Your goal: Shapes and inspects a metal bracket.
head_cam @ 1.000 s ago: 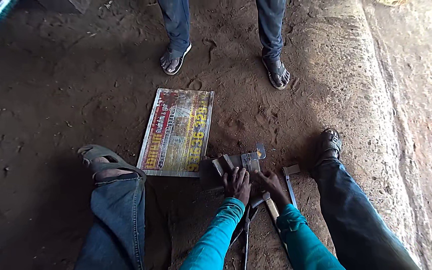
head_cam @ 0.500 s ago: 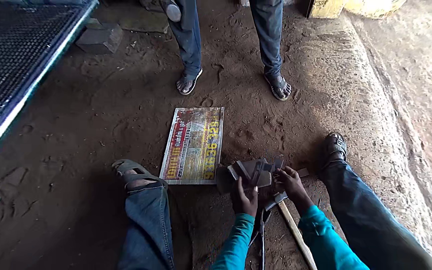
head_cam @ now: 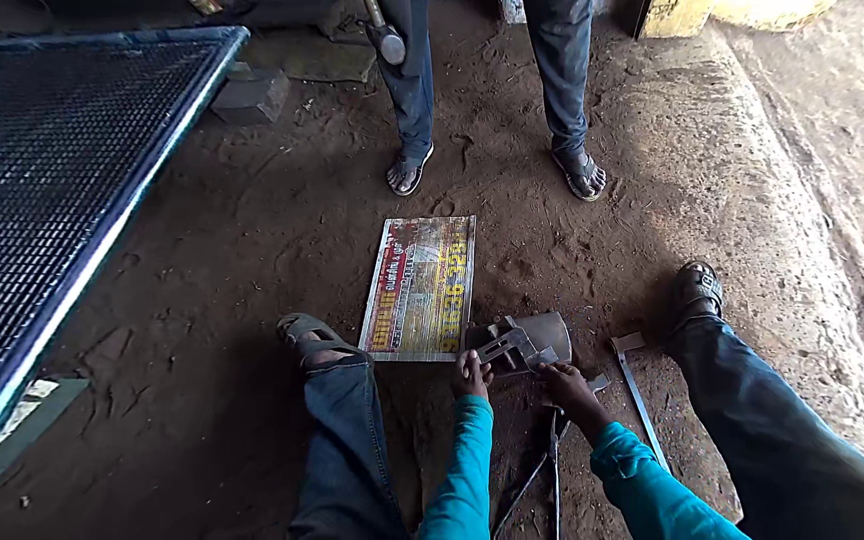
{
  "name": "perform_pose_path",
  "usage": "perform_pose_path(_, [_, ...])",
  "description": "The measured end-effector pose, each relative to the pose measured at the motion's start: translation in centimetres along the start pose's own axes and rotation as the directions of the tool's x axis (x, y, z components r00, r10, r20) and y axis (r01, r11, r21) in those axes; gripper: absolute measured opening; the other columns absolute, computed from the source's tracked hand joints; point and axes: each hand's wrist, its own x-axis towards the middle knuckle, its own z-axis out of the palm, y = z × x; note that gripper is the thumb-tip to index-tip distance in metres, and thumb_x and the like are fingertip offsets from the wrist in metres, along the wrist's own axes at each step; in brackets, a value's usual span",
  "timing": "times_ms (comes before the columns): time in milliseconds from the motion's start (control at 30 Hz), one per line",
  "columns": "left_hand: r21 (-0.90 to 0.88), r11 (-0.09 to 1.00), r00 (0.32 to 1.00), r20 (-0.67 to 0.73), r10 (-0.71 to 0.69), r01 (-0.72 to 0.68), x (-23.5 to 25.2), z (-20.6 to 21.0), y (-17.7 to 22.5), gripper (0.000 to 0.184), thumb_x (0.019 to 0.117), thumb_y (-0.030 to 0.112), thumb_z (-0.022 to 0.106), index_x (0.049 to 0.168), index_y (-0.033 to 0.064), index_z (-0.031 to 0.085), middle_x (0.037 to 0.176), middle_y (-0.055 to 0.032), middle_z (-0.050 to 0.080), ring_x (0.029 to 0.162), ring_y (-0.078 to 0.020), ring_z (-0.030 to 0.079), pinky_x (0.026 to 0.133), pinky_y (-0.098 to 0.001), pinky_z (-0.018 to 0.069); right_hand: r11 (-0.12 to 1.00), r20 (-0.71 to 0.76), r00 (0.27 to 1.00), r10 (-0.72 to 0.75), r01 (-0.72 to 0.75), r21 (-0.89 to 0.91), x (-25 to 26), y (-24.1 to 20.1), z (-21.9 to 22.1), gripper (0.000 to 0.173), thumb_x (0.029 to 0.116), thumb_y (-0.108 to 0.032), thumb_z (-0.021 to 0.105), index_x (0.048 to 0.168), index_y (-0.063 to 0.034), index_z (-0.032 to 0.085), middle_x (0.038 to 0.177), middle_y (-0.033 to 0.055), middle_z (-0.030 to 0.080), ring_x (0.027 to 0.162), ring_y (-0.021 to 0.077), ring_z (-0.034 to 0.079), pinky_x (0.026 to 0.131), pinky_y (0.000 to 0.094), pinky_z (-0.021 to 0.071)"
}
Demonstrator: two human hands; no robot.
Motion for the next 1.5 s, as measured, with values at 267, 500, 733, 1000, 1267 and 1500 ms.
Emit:
perform_pose_path(267, [0.898, 0.274, 0.89, 0.405, -0.207, -0.345, -11.1, 1.4, -12.8, 0.079, 0.0907, 0.042, 0.072, 0.158, 0.0163, 0.04, 0.154, -0.0181, 0.047, 0.142, -0.0392, 0.045, 0.111, -0.0616, 0.0406, 0.997, 0.055, 0.998, -0.028, 0.024, 0.067, 0.1, 0.1, -0.6, 0.029, 0.1108, -0.024, 0.048, 0.11, 0.0021, 0.061, 0.091, 0.0146, 0.074, 0.062, 0.0172, 0.066, 0.055, 0.03, 0.0538])
perform_pose_path(500, [0.959, 0.166, 0.843, 0.282, -0.458, -0.231, -15.0, 6.0, -2.9, 0.059, 0.1023, 0.015, 0.059, 0.155, 0.0004, 0.039, 0.158, -0.0252, 0.04, 0.147, -0.0375, 0.041, 0.121, -0.0472, 0.032, 1.0, 0.072, 0.997, 0.025, -0.024, -0.006, -0.6, -1.4, -1.5, 0.034, 0.112, -0.031, 0.043, 0.126, -0.0021, 0.054, 0.096, 0.0128, 0.074, 0.064, 0.0169, 0.066, 0.055, 0.0302, 0.0536])
perform_pose_path(733, [0.924, 0.247, 0.87, 0.365, -0.332, -0.293, -10.0, 2.3, -15.6, 0.075, 0.0911, 0.025, 0.068, 0.156, 0.0038, 0.038, 0.151, -0.0227, 0.051, 0.139, -0.0347, 0.051, 0.117, -0.0475, 0.041, 0.994, -0.185, 0.979, -0.09, 0.076, -0.082, -1.1, -1.3, -7.5, 0.036, 0.1104, -0.03, 0.048, 0.13, -0.001, 0.057, 0.103, 0.0145, 0.073, 0.078, 0.0228, 0.07, 0.066, 0.0393, 0.0576])
perform_pose_path(1000, [0.136, 0.945, 0.719, 0.683, 0.129, -0.299, -12.7, -2.1, -6.5, 0.04, 0.0862, 0.011, 0.062, 0.12, -0.0104, 0.065, 0.099, -0.0119, 0.073, 0.089, -0.0152, 0.07, 0.084, -0.0338, 0.0582, 1.0, -0.606, 0.795, -0.025, 0.026, -0.007, -0.6, 2.9, -18.5, 0.048, 0.11, -0.034, 0.044, 0.139, 0.0042, 0.048, 0.111, 0.0228, 0.066, 0.086, 0.0296, 0.066, 0.075, 0.0489, 0.0548])
perform_pose_path(1267, [-0.125, 0.982, 0.965, 0.24, -0.105, 0.138, -13.3, -3.0, -5.1, 0.045, 0.1068, 0.006, 0.043, 0.15, -0.0001, 0.033, 0.061, 0.0021, 0.044, 0.045, -0.0108, 0.05, 0.043, -0.03, 0.0505, 0.992, -0.498, 0.862, -0.092, 0.035, -0.122, -1.3, 0.9, -16.2, 0.041, 0.1106, -0.029, 0.046, 0.133, 0.0053, 0.052, 0.106, 0.021, 0.067, 0.078, 0.026, 0.065, 0.068, 0.0436, 0.053])
perform_pose_path(1500, [0.331, 0.925, 0.983, -0.045, -0.18, 0.185, -11.7, -5.5, -8.9, 0.049, 0.107, 0.008, 0.052, 0.15, -0.0076, 0.035, 0.124, -0.0278, 0.064, 0.097, -0.0344, 0.07, 0.084, -0.0467, 0.0584, 0.97, -0.579, 0.801, -0.154, 0.01, -0.244, 0.8, 2.5, -18.0, 0.04, 0.1086, -0.029, 0.051, 0.126, 0.0066, 0.058, 0.103, 0.0235, 0.066, 0.083, 0.0329, 0.064, 0.074, 0.0517, 0.0528])
